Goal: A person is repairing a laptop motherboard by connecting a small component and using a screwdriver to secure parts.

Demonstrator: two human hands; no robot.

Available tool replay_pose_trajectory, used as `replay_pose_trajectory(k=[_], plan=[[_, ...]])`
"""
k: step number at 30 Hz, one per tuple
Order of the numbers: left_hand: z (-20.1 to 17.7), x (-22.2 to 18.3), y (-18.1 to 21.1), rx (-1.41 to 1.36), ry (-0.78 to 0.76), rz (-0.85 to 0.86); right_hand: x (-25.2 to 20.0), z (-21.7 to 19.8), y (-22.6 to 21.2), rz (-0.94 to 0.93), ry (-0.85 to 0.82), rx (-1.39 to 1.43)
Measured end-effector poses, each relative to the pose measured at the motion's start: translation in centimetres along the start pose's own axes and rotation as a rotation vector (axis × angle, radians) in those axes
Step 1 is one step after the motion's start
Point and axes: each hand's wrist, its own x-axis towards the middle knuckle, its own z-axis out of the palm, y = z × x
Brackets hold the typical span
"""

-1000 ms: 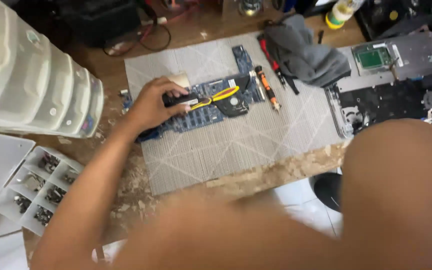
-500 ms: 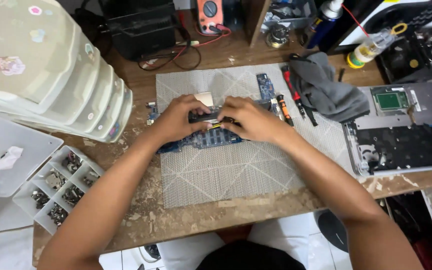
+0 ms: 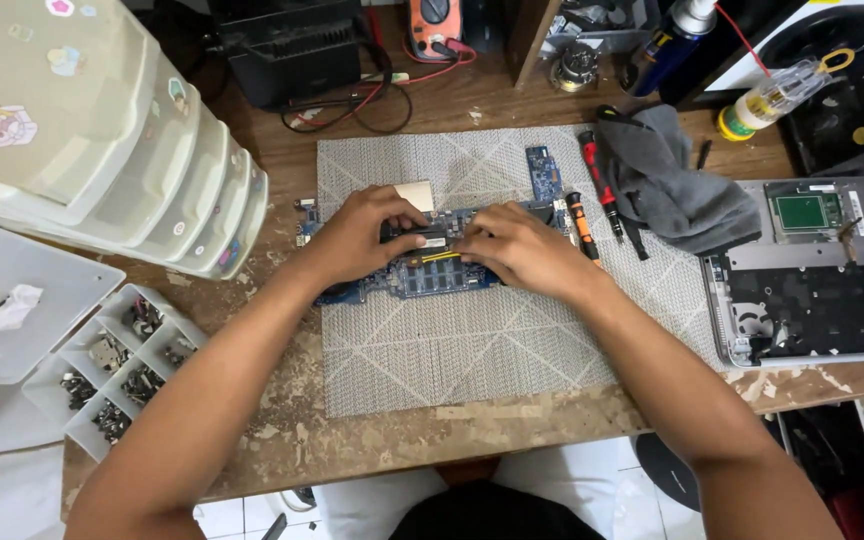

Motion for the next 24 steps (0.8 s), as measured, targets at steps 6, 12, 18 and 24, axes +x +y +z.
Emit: replay_pose_trajectory(k=[6,12,18,24], plan=[[0.1,-0.2,-0.2,0.007,0.021,0.012,-0.2,1.0,-0.2,-0.034,-0.030,-0.079],[0.0,-0.1,-0.4,0.014,0.041,0.029,-1.0,0.8,1.0,-0.010,-0.091,-0.007],[0.0,-0.4,-0.1,0.022,0.045,0.044,-3.8,-1.9,2.9,0.075,-0.154,0.069],[0.1,-0.1,-0.2,0.018,0.037,0.014,-3.8,-3.0,1.9,0.109,-0.027,0.049]])
